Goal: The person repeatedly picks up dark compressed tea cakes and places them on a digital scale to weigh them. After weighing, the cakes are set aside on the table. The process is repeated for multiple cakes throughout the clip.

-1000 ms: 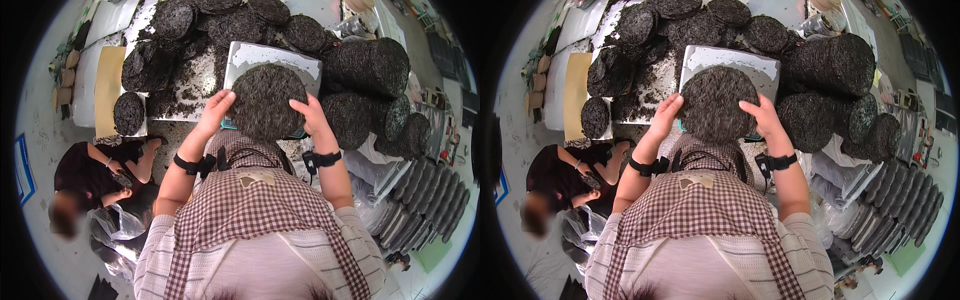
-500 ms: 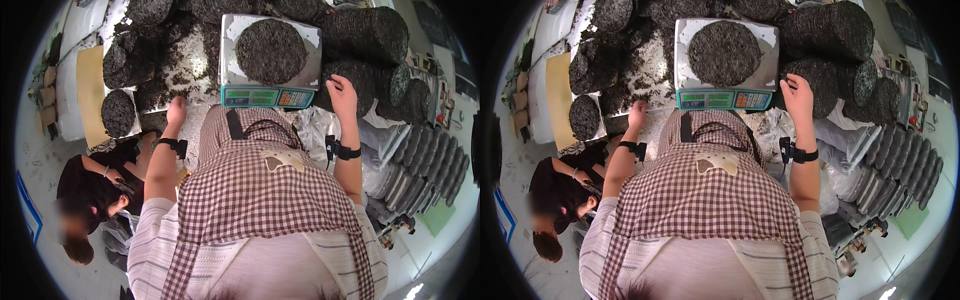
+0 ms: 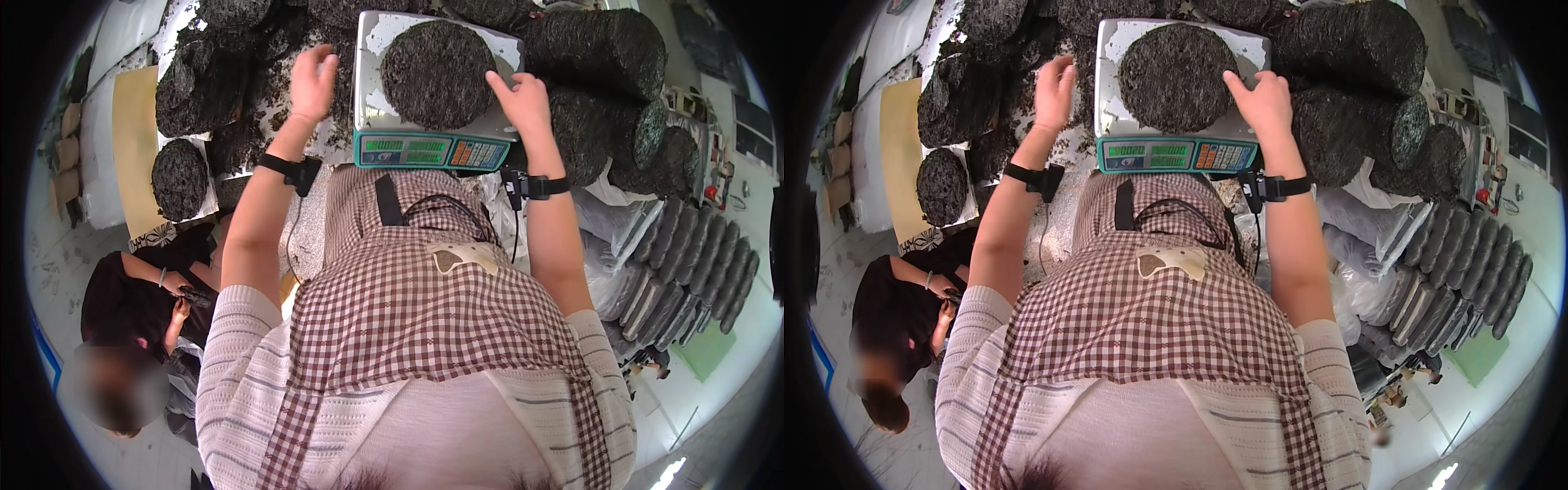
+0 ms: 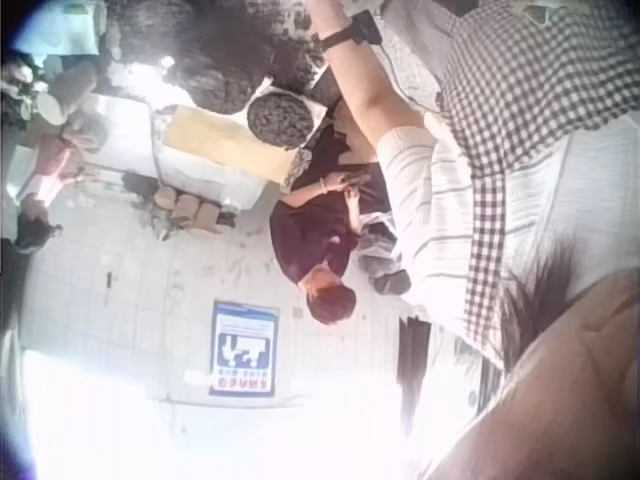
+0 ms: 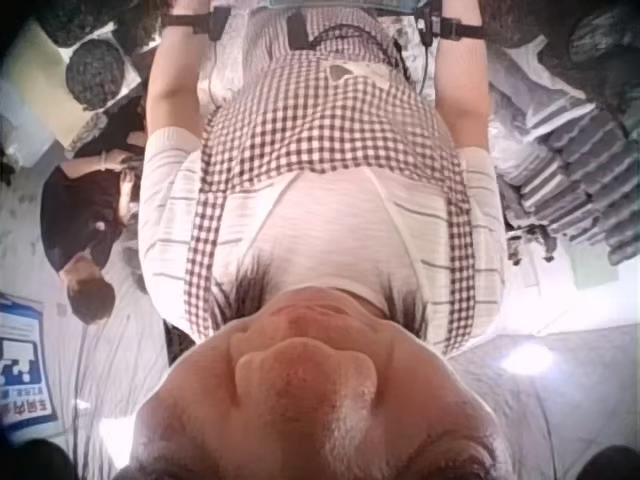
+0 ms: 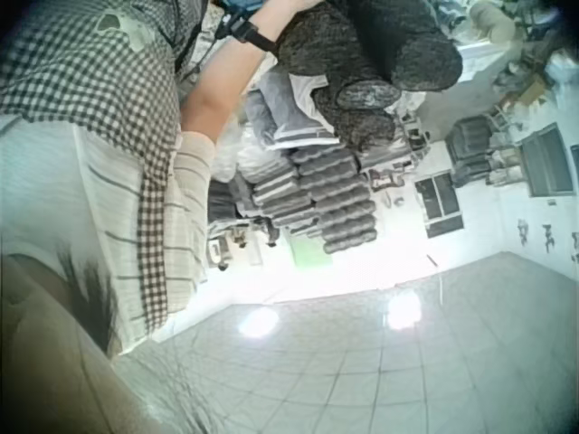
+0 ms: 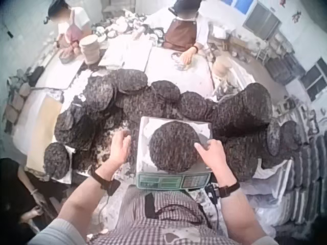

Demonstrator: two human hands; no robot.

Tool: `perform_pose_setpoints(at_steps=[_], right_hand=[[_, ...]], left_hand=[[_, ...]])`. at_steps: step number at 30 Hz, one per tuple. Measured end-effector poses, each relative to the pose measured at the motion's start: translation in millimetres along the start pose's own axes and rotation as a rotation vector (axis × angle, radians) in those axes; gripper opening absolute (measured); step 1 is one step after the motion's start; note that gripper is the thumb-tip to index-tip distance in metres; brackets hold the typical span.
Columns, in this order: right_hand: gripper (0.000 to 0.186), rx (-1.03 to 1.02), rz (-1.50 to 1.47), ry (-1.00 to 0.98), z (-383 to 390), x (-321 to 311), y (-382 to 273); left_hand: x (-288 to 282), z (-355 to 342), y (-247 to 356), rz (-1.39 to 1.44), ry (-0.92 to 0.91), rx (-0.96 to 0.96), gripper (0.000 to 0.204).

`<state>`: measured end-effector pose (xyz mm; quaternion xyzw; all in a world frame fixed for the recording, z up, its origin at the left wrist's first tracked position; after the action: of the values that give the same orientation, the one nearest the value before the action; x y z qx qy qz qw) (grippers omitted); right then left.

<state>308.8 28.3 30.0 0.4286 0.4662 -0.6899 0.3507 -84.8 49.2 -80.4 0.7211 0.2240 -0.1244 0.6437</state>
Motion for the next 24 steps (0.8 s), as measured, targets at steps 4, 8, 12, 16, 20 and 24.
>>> perform_pose_setpoints(at_steps=[4,8,12,16,20,24], right_hand=[[0.085,-0.150,-0.017,0.058,0.0,36.5,-13.9],[0.073,-0.110,-0.116,0.069,3.5,38.2,-10.7],[0.073,-0.171,-0.085,0.080,5.5,34.8,-20.1],[0.071,-0.152,-0.135,0.045,8.0,33.6,-28.2],[0.071,-0.141,-0.121,0.071,20.1,34.0,-26.0],[0.079,-0.070,-0.180,0.033,21.9,30.3,-23.0]], left_hand=[[50.1,20.7,84.3,-0.457,-0.085,0.369,0.061],[23.9,3.4,49.0,0.287,-0.029,-0.060,0.047],[-8.0,-68.6,-66.8,-0.422,0.241,-0.048,0.055],[8.1,-77.5,-145.2,-0.785,-0.093,-0.064,0.064],[22.9,9.9,-105.1,-0.605,-0.206,0.075,0.071],[-27.6,82.9,-100.0,-0.754,0.023,-0.079,0.105]])
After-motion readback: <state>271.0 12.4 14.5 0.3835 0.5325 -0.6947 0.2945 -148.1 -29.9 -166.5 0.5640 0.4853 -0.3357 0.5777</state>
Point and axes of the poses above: each hand's wrist, its own z-axis away from the middle knuckle, its own x-axis out of the palm, y = z × x, the point moved 3 cm from there along -z, towards the middle knuckle, and after that the axes turned 1 degree about -x, right-handed, at the moved point
